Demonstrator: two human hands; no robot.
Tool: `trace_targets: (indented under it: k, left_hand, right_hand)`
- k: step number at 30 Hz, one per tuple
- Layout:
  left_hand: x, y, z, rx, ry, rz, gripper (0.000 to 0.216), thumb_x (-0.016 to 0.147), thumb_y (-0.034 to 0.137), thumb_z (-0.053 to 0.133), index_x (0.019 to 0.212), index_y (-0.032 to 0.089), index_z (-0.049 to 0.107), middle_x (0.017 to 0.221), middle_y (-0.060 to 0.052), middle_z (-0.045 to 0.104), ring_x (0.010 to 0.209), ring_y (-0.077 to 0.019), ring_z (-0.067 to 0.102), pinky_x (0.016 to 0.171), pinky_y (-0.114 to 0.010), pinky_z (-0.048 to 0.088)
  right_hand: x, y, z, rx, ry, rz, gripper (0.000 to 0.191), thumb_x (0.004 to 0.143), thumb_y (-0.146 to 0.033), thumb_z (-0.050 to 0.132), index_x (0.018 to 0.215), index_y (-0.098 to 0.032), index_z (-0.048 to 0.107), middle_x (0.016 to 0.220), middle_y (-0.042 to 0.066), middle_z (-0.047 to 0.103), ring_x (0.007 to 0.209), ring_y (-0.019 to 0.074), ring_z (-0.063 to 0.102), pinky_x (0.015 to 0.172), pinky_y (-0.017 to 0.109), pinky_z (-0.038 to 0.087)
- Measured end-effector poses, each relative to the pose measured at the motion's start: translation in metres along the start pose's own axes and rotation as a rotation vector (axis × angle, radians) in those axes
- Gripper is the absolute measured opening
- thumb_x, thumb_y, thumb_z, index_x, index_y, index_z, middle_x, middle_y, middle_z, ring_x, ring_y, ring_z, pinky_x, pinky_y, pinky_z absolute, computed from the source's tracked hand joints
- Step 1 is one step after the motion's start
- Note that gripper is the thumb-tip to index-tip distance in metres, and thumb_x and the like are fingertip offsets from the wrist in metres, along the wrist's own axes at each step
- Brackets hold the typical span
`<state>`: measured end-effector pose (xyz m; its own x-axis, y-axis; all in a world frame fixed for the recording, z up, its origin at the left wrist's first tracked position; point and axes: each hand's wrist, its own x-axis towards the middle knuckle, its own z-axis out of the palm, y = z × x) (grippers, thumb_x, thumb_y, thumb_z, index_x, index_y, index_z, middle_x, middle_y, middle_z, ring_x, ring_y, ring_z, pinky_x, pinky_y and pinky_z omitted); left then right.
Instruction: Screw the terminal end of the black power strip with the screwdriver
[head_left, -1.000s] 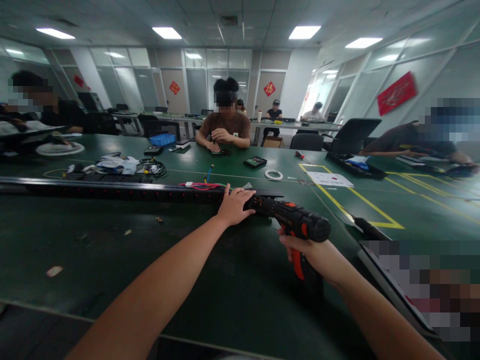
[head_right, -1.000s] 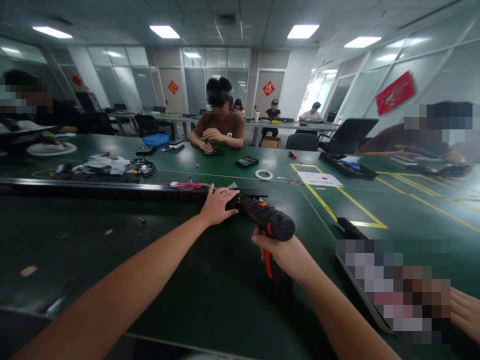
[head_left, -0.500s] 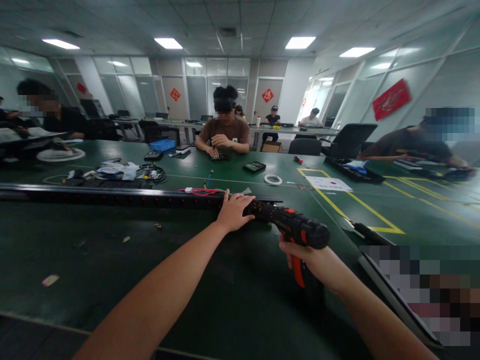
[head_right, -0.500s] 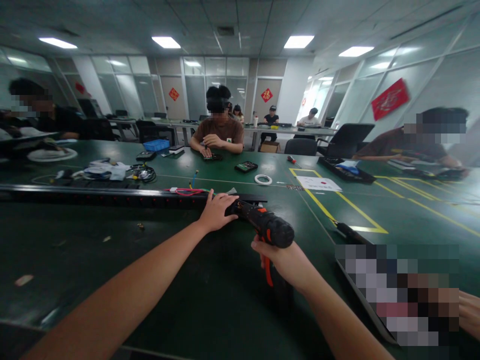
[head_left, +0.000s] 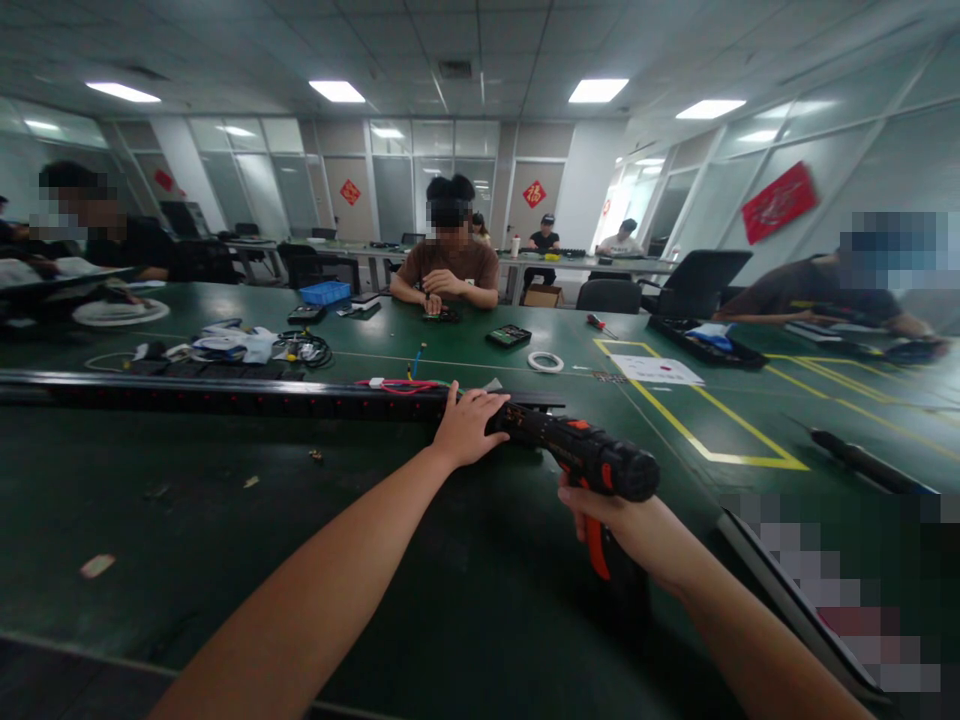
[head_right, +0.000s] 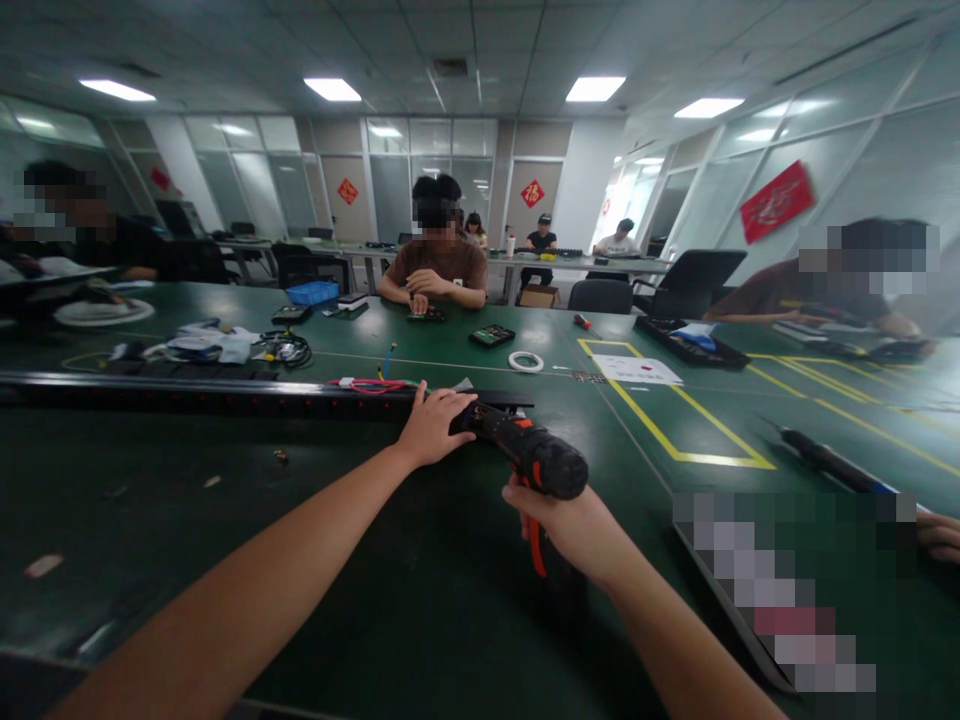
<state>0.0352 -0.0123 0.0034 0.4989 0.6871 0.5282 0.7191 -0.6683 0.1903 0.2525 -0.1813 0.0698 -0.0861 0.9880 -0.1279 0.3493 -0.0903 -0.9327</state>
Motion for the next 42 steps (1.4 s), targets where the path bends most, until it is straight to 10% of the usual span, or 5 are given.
trace_targets:
  k: [42]
  left_hand:
    - [0.0004, -0.0002, 0.001, -0.002, 0.0, 0.0, 0.063, 0.093, 0.05, 0.067, 0.15, 0.03, 0.05, 0.148, -0.005, 0.061, 0.141, -0.0284, 0.047, 0.127, -0.065, -0.003]
  right_hand:
    - [-0.001, -0.0034, -0.0002, -0.024, 0.014, -0.021, 0.025, 0.08, -0.045, 0.071, 0.086, -0.021, 0.065, 0.062, -0.001, 0.064, 0.061, 0.0219, 0.063, 0.063, 0.036, 0.049]
